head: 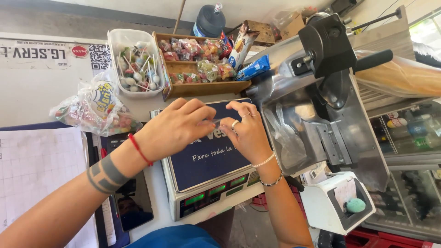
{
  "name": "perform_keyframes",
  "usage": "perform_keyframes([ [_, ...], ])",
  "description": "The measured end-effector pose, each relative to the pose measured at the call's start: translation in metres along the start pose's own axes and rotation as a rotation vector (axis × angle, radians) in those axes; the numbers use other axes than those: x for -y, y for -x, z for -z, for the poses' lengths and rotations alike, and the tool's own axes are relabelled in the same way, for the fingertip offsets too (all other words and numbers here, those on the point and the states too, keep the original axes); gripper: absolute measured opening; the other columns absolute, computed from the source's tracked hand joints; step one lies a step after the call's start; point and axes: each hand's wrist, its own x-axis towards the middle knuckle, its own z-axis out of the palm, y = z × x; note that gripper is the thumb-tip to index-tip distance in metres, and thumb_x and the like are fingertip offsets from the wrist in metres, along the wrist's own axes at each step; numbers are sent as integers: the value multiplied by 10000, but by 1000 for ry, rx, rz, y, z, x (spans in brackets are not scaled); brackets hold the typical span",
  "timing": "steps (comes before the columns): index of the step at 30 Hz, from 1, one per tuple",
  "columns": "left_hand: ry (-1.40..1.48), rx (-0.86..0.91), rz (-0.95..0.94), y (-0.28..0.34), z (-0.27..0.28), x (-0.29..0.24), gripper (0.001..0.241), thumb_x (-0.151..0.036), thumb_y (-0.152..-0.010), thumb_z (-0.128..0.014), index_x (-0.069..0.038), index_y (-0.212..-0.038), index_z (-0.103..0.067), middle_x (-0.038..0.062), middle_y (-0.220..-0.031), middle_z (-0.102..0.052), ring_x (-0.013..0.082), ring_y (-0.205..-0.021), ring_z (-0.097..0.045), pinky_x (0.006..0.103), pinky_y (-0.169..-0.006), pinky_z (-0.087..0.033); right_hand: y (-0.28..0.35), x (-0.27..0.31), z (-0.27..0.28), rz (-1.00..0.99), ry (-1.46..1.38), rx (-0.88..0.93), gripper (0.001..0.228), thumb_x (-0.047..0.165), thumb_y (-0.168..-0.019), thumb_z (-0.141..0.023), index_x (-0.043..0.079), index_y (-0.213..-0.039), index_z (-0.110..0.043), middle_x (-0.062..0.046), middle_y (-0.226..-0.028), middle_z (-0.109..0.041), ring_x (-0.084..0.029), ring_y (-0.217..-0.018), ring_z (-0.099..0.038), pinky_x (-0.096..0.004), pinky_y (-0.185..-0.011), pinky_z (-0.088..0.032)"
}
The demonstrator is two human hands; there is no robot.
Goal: Packaging small candies into plastic bags and weighing them at a shop counter.
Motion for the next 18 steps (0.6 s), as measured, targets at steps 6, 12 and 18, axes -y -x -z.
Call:
perform_keyframes([
  [6, -101, 13, 27, 9, -2, 6, 108, -268, -992, -617, -230, -892, -626, -4, -1045, -562, 238, -999, -575, 349, -726, -444, 11, 43, 3, 23, 2, -112, 126, 198, -918, -746, 163, -1037, -720, -73, -1233, -607, -310, -1134, -616, -403, -887, -506],
  [12, -157, 80, 33, -4, -17, 26, 90, -299, -944, -644, -270, -870, -601, -29, -1010, -556, 225, -939, -576, 345, -700, -439, -2, 135, -62, 153, -323, -51, 138, 212, -941, -688, 127, -1049, -692, -93, -1018, -712, -292, -923, -719, -396, -802, -600],
  [18, -61, 223, 71, -9, -32, 32, 109, -281, -886, -716, -302, -964, -643, -19, -1051, -570, 247, -967, -599, 368, -741, -492, -38, 142, -140, 7, -373, 338, 131, 168, -969, -606, 82, -1055, -656, -133, -1064, -681, -363, -997, -714, -423, -815, -587],
])
